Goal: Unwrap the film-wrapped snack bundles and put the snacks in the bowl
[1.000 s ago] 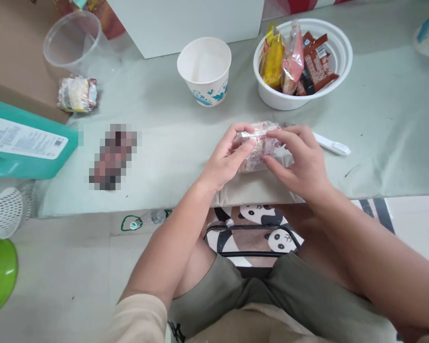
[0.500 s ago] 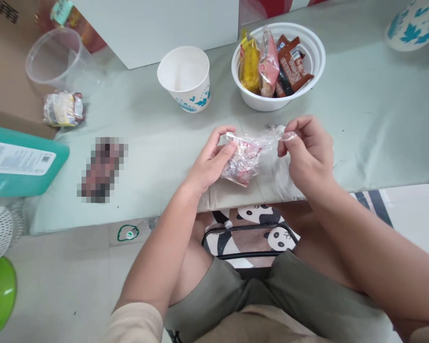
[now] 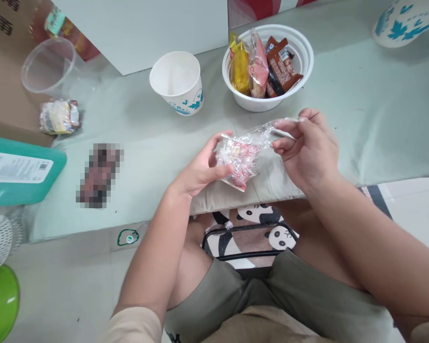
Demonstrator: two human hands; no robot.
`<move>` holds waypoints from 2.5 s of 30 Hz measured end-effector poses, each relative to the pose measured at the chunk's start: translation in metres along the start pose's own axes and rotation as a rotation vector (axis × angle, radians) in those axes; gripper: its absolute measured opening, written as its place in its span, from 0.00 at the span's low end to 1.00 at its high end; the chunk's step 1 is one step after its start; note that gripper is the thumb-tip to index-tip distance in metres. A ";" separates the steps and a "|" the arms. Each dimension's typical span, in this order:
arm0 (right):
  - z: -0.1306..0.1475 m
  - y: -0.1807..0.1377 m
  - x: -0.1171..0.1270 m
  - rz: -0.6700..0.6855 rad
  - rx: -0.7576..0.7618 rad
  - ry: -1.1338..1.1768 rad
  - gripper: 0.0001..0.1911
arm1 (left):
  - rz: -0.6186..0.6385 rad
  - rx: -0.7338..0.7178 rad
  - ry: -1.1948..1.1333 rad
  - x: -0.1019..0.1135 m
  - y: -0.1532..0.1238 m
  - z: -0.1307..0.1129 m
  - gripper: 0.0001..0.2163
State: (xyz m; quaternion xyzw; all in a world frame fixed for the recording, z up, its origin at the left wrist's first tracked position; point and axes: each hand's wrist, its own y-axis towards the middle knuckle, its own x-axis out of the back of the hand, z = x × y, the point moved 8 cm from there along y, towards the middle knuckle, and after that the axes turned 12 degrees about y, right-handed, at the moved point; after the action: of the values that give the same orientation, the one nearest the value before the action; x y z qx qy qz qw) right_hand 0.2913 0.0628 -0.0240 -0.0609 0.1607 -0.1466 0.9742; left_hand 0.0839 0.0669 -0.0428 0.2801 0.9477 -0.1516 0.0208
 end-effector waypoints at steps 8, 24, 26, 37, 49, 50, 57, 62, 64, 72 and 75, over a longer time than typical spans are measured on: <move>0.024 -0.021 -0.020 0.192 0.478 -0.503 0.28 | -0.010 0.071 0.117 0.000 0.000 0.007 0.47; 0.025 -0.005 0.006 -0.015 0.413 -0.597 0.11 | 0.305 0.146 0.207 -0.014 -0.014 0.000 0.45; 0.035 -0.010 0.008 -0.066 0.494 -0.556 0.07 | 0.264 0.139 0.178 -0.014 -0.012 0.002 0.45; 0.013 -0.055 -0.051 0.357 0.727 -0.789 0.09 | -0.067 0.043 -0.105 -0.005 0.004 0.000 0.33; 0.022 -0.075 -0.061 0.497 0.951 -0.681 0.08 | -0.447 -0.048 -0.249 0.030 0.005 -0.006 0.09; 0.022 -0.077 -0.062 0.515 0.951 -0.680 0.08 | -0.484 -0.067 -0.270 0.036 0.004 -0.006 0.08; 0.014 -0.076 -0.066 0.692 0.863 -0.683 0.05 | -0.669 -0.148 -0.336 0.064 -0.004 -0.009 0.10; 0.016 -0.057 -0.054 0.508 0.741 -0.629 0.01 | -0.627 -0.124 -0.276 0.051 -0.003 -0.006 0.11; 0.011 -0.046 -0.047 0.393 0.620 -0.608 0.08 | -0.566 -0.108 -0.241 0.038 -0.002 -0.005 0.13; -0.004 -0.028 -0.035 0.264 0.348 -0.506 0.18 | -0.361 -0.022 0.013 0.000 0.005 0.000 0.20; -0.008 -0.023 -0.031 0.257 0.291 -0.452 0.14 | -0.358 -0.073 0.246 0.003 0.007 -0.002 0.20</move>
State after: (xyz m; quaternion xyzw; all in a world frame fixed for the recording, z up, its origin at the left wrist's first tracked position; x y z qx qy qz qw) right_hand 0.2541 0.0496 -0.0183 0.0689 -0.0767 -0.0264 0.9943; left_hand 0.0855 0.0744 -0.0433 0.1226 0.9826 -0.0834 -0.1121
